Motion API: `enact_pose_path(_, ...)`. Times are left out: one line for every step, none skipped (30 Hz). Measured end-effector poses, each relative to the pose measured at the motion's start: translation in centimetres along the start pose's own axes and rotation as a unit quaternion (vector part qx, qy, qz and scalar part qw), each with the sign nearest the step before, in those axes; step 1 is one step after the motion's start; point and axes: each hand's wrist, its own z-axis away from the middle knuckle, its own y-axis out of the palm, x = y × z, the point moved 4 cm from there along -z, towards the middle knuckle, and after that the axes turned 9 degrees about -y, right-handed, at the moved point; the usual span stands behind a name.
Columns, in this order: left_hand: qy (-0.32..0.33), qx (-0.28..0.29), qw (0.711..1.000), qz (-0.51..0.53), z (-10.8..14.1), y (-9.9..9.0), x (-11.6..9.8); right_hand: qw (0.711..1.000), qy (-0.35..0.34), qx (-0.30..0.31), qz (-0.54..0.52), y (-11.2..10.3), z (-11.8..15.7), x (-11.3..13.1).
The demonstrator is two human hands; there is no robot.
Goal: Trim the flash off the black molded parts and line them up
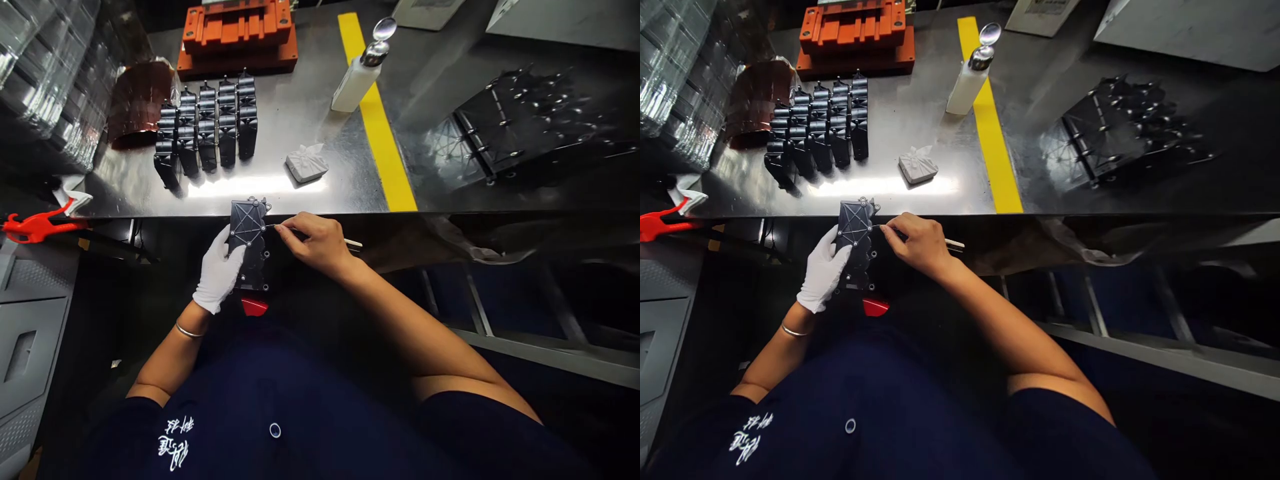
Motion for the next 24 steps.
enact_pose_path(0.002,0.001,1.000,-0.003,0.0,0.0,-0.1,1.000,-0.002,0.000,0.003,0.0,0.0,0.1)
enact_pose_path(0.003,0.001,1.000,-0.003,0.1,0.1,-0.2,1.000,-0.005,0.002,0.006,0.0,-0.1,0.2)
enact_pose_path(0.003,0.002,1.000,0.000,0.1,0.1,-0.3,1.000,-0.006,0.004,0.009,0.0,-0.1,0.2)
enact_pose_path(0.000,0.001,1.000,0.005,0.2,0.2,-0.4,1.000,-0.006,0.007,0.011,-0.1,-0.1,0.2)
enact_pose_path(-0.003,0.000,1.000,0.010,0.2,0.2,-0.6,1.000,-0.004,0.007,0.011,-0.1,-0.1,0.3)
enact_pose_path(-0.006,-0.001,1.000,0.014,0.3,0.3,-0.7,1.000,-0.002,0.007,0.011,-0.2,0.0,0.3)
enact_pose_path(-0.008,-0.003,1.000,0.016,0.4,0.3,-0.8,1.000,0.000,0.006,0.011,-0.2,0.1,0.4)
enact_pose_path(-0.010,-0.004,1.000,0.016,0.4,0.3,-0.8,1.000,0.001,0.005,0.012,-0.2,0.2,0.5)
enact_pose_path(-0.010,-0.004,1.000,0.014,0.4,0.4,-0.9,1.000,0.002,0.003,0.014,-0.2,0.3,0.6)
enact_pose_path(-0.010,-0.005,1.000,0.011,0.5,0.4,-0.9,1.000,0.005,0.002,0.018,-0.2,0.4,0.8)
enact_pose_path(-0.009,-0.005,1.000,0.008,0.5,0.5,-1.0,1.000,0.009,0.000,0.024,-0.1,0.6,1.0)
enact_pose_path(-0.009,-0.005,1.000,0.006,0.4,0.6,-0.9,0.999,0.013,0.001,0.029,0.0,0.7,1.2)
enact_pose_path(-0.008,-0.005,1.000,0.004,0.4,0.6,-0.9,0.999,0.016,0.004,0.031,0.2,0.7,1.4)
enact_pose_path(-0.007,-0.005,1.000,0.003,0.4,0.6,-0.8,1.000,0.017,0.011,0.024,0.3,0.8,1.5)
enact_pose_path(-0.006,-0.005,1.000,0.001,0.3,0.5,-0.8,1.000,0.016,0.021,0.006,0.4,0.7,1.6)
enact_pose_path(-0.005,-0.004,1.000,-0.001,0.3,0.4,-0.7,0.999,0.016,0.027,-0.020,0.4,0.6,1.6)
enact_pose_path(-0.005,0.002,1.000,-0.004,0.3,0.1,-0.7,0.998,0.020,0.025,-0.050,0.2,0.4,1.4)
enact_pose_path(-0.005,0.019,1.000,-0.009,0.4,-0.2,-0.7,0.997,0.031,0.015,-0.076,-0.2,0.1,1.1)
enact_pose_path(-0.004,0.049,0.999,-0.019,0.6,-0.5,-0.8,0.994,0.050,0.000,-0.097,-0.7,-0.2,0.6)
enact_pose_path(-0.004,0.091,0.995,-0.034,0.9,-0.8,-1.0,0.990,0.074,-0.009,-0.116,-1.3,-0.5,0.1)
enact_pose_path(-0.003,0.139,0.989,-0.053,1.3,-1.1,-1.3,0.985,0.097,0.003,-0.141,-1.6,-0.8,-0.4)
enact_pose_path(-0.004,0.190,0.979,-0.074,1.9,-1.4,-1.6,0.977,0.116,0.044,-0.176,-1.5,-1.0,-0.8)
enact_pose_path(-0.007,0.234,0.968,-0.093,2.4,-1.8,-2.0,0.960,0.129,0.110,-0.223,-1.2,-1.0,-0.9)
enact_pose_path(-0.015,0.269,0.957,-0.107,2.9,-2.3,-2.3,0.932,0.137,0.186,-0.278,-0.6,-0.9,-0.7)
